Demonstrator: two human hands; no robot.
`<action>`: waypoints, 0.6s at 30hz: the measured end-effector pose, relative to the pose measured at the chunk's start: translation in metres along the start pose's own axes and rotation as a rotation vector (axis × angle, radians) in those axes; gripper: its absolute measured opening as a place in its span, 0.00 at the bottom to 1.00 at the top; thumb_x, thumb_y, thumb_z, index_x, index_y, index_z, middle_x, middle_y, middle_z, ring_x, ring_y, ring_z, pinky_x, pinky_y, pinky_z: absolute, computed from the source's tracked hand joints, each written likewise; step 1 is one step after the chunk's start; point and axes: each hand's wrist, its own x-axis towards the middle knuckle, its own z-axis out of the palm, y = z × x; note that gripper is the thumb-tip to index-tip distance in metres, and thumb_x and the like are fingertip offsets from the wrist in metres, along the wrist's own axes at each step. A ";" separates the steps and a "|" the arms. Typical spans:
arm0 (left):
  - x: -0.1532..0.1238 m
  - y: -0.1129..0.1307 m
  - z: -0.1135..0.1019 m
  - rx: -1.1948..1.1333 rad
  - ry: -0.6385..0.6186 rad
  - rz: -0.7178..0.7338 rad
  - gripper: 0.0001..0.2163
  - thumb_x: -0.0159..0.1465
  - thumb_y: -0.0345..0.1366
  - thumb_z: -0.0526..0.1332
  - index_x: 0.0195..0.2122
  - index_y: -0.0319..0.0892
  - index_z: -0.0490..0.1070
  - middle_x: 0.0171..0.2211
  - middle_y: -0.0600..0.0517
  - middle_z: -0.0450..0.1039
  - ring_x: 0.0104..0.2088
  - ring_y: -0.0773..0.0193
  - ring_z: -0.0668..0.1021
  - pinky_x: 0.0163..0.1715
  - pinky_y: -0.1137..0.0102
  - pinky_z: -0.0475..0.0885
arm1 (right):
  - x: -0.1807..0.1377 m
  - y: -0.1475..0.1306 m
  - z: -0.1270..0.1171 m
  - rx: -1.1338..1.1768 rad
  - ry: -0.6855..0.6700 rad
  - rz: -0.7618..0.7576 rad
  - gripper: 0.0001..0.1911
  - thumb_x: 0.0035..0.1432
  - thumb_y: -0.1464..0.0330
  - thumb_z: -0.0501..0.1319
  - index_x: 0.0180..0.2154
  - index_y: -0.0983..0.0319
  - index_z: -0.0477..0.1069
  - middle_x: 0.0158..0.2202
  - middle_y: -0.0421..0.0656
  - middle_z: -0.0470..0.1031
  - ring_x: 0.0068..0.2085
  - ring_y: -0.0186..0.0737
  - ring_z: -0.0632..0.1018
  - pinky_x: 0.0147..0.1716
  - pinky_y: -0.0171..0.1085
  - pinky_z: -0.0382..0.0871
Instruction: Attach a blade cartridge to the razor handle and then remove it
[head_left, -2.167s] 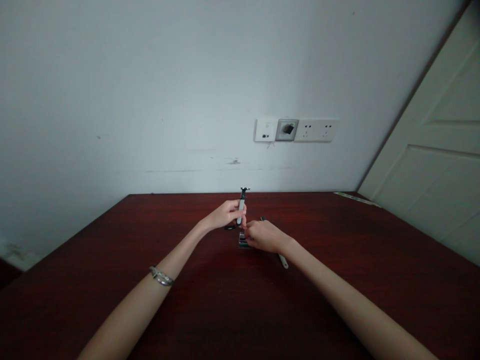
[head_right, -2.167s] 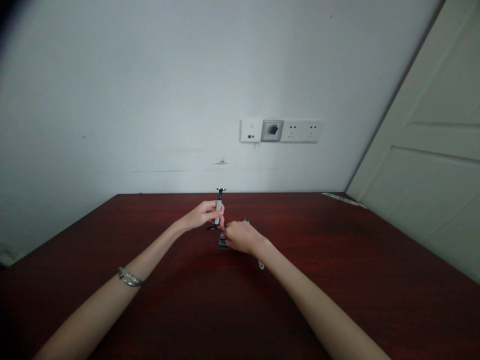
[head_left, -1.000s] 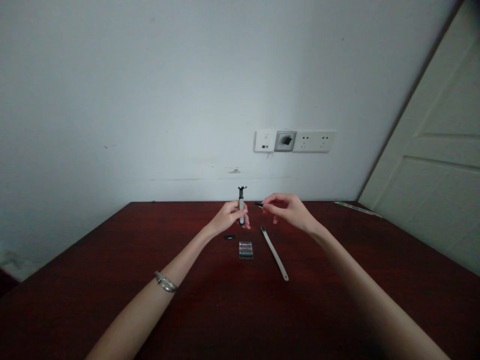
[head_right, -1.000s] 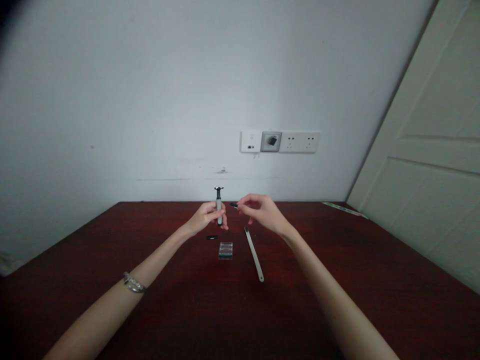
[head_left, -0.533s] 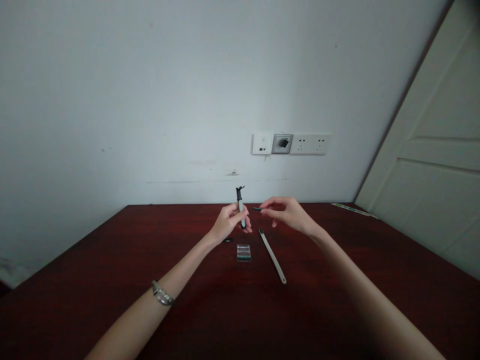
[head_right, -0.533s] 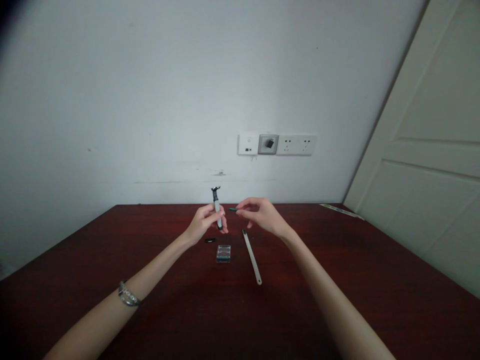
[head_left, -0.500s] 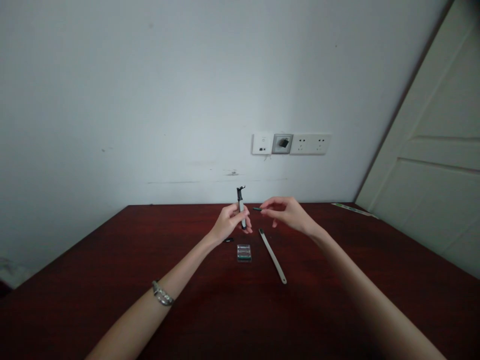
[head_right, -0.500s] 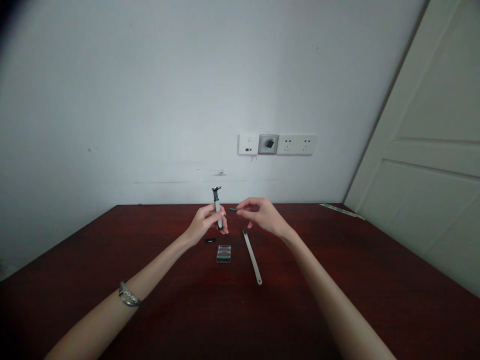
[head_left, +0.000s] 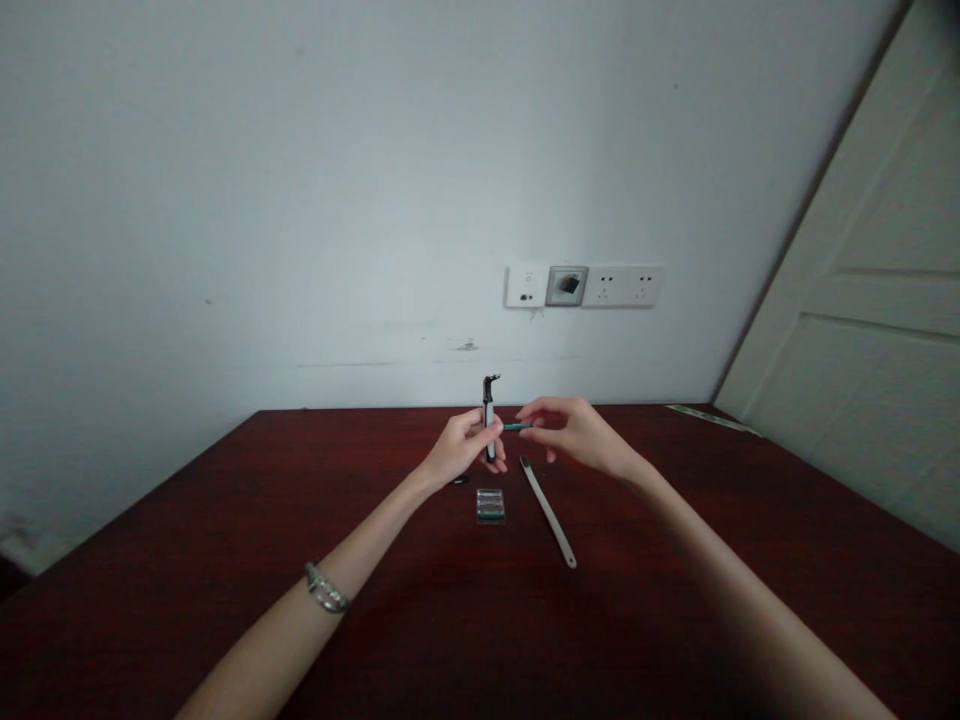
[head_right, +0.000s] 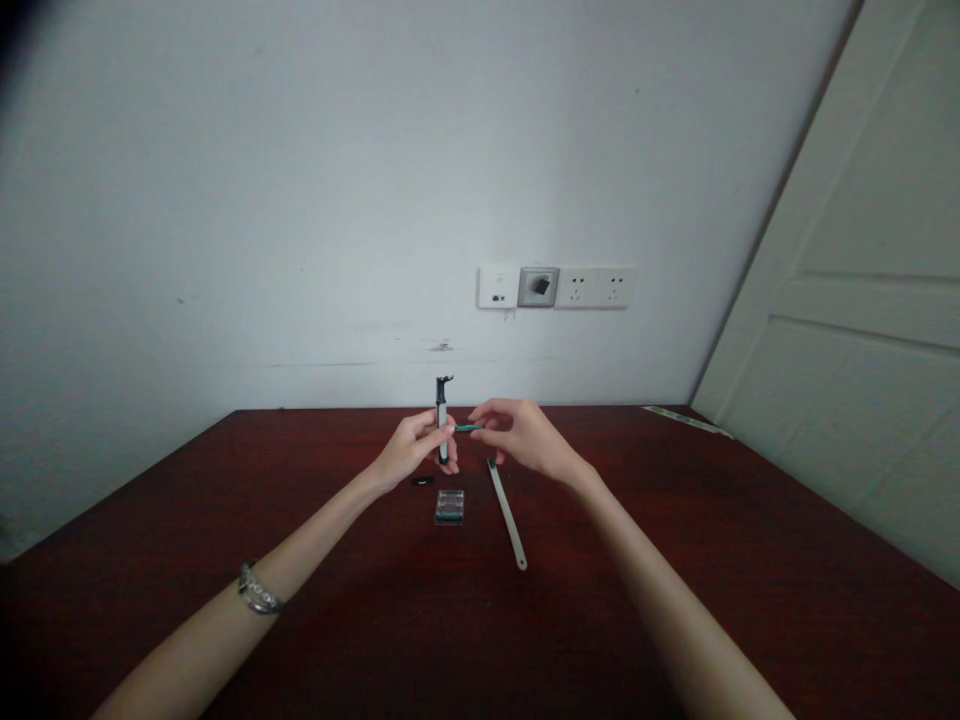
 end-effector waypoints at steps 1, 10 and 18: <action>0.000 0.000 0.000 0.003 -0.003 0.001 0.13 0.60 0.44 0.58 0.35 0.38 0.63 0.21 0.53 0.71 0.20 0.65 0.77 0.20 0.71 0.73 | 0.000 0.000 0.000 -0.008 0.000 0.002 0.13 0.51 0.63 0.62 0.38 0.64 0.70 0.28 0.39 0.73 0.19 0.27 0.71 0.18 0.30 0.66; 0.001 0.000 0.000 0.004 -0.044 -0.036 0.12 0.59 0.42 0.59 0.34 0.37 0.63 0.21 0.52 0.71 0.21 0.64 0.77 0.21 0.71 0.72 | 0.000 0.001 -0.001 -0.029 0.005 -0.011 0.13 0.51 0.64 0.61 0.38 0.64 0.71 0.26 0.39 0.71 0.20 0.28 0.70 0.19 0.30 0.66; 0.001 0.000 0.000 -0.004 -0.059 -0.027 0.13 0.59 0.43 0.60 0.33 0.36 0.64 0.21 0.52 0.71 0.21 0.64 0.77 0.21 0.71 0.72 | 0.001 -0.004 0.000 0.037 0.017 -0.027 0.13 0.50 0.63 0.63 0.37 0.65 0.72 0.29 0.42 0.73 0.22 0.30 0.72 0.22 0.32 0.69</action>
